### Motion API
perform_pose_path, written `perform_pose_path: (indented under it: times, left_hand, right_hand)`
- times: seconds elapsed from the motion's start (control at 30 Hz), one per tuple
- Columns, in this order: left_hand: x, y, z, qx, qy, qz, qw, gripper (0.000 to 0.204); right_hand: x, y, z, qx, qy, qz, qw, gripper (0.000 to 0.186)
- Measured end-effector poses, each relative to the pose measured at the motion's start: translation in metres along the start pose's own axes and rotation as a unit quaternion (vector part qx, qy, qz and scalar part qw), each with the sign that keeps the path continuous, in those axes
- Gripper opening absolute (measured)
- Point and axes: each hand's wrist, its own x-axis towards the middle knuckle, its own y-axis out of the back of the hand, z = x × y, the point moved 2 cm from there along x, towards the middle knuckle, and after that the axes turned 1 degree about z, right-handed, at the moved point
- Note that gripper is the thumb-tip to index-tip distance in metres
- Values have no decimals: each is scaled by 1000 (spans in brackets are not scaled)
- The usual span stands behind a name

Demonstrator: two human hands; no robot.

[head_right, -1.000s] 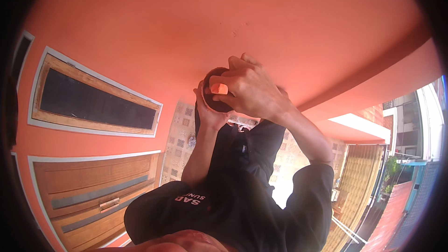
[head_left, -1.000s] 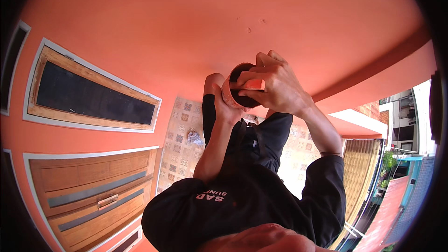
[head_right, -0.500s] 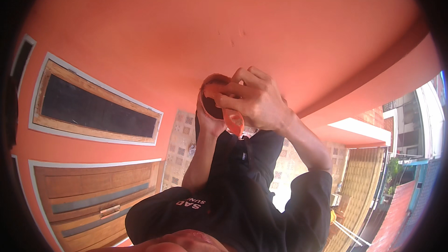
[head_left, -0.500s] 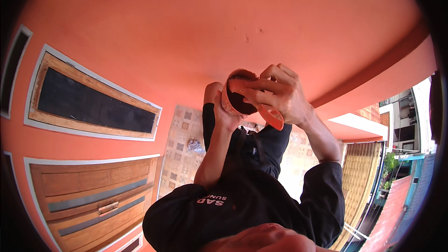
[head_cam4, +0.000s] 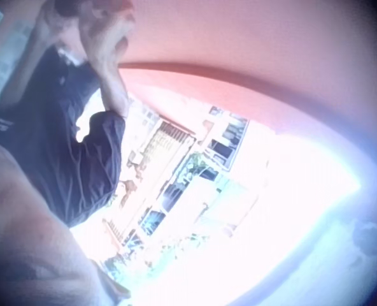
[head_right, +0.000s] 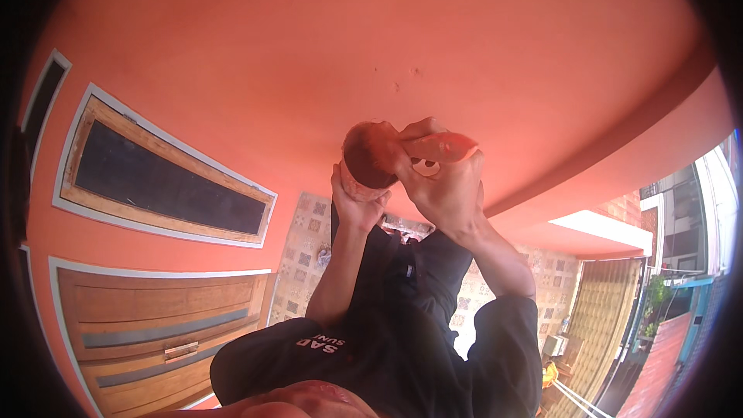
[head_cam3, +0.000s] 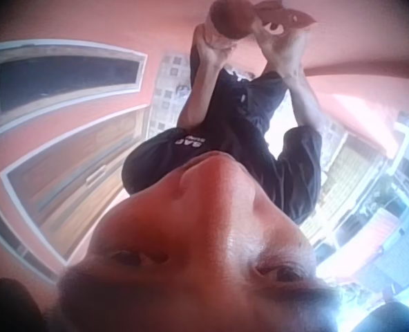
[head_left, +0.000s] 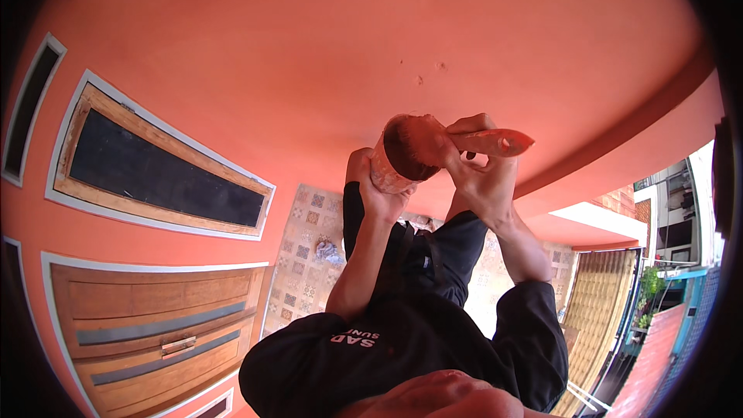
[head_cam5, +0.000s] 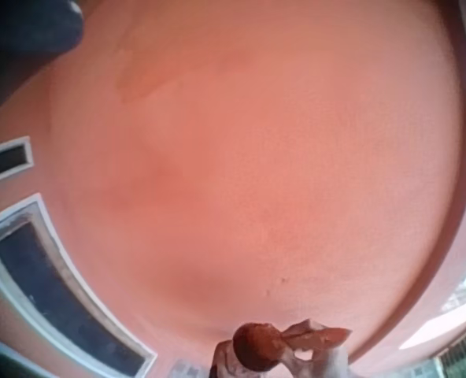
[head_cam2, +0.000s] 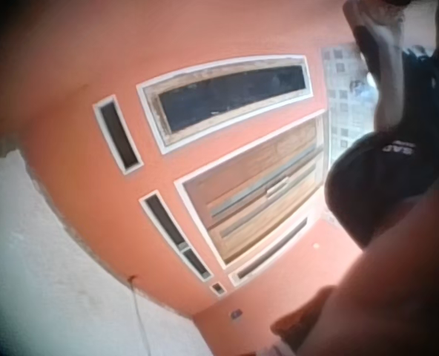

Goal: The person paints a ceiling with red paint using a paintbrush and a small paint container. They repeatedly dip the brush into the container and apply paint to the ceiling surface in a continuous motion.

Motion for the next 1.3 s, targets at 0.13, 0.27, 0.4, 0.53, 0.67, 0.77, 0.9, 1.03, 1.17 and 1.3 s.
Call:
perform_pose_path:
  times: [0.13,0.27,0.4,0.53,0.67,0.77,0.9,1.03,1.17,1.3]
  left_hand:
    - [3,-3,0,32,-9,33,999,64]
    - [12,-7,4,34,-5,69,997,58]
    - [18,-10,10,34,-14,46,998,59]
    - [21,-14,13,17,-11,32,999,60]
    - [23,-24,13,16,-17,38,999,64]
    - [24,-29,10,16,-32,110,993,64]
    - [30,-29,11,21,-30,114,993,66]
    - [38,-27,19,55,0,60,997,64]
    - [50,-33,23,25,-19,55,998,73]
    - [57,-46,33,28,-13,-23,999,69]
  right_hand:
    - [3,-9,13,149,-159,-8,976,10]
    - [10,-12,27,208,-248,41,945,12]
    - [16,-2,39,274,-237,82,929,17]
    - [14,8,55,311,-280,146,897,20]
    - [9,4,69,390,-321,156,849,25]
    - [5,1,76,442,-366,163,803,28]
    - [3,3,81,477,-389,107,781,32]
    - [10,6,81,494,-376,58,782,31]
    - [30,7,74,526,-326,50,784,29]
    - [63,23,59,566,-277,104,770,22]
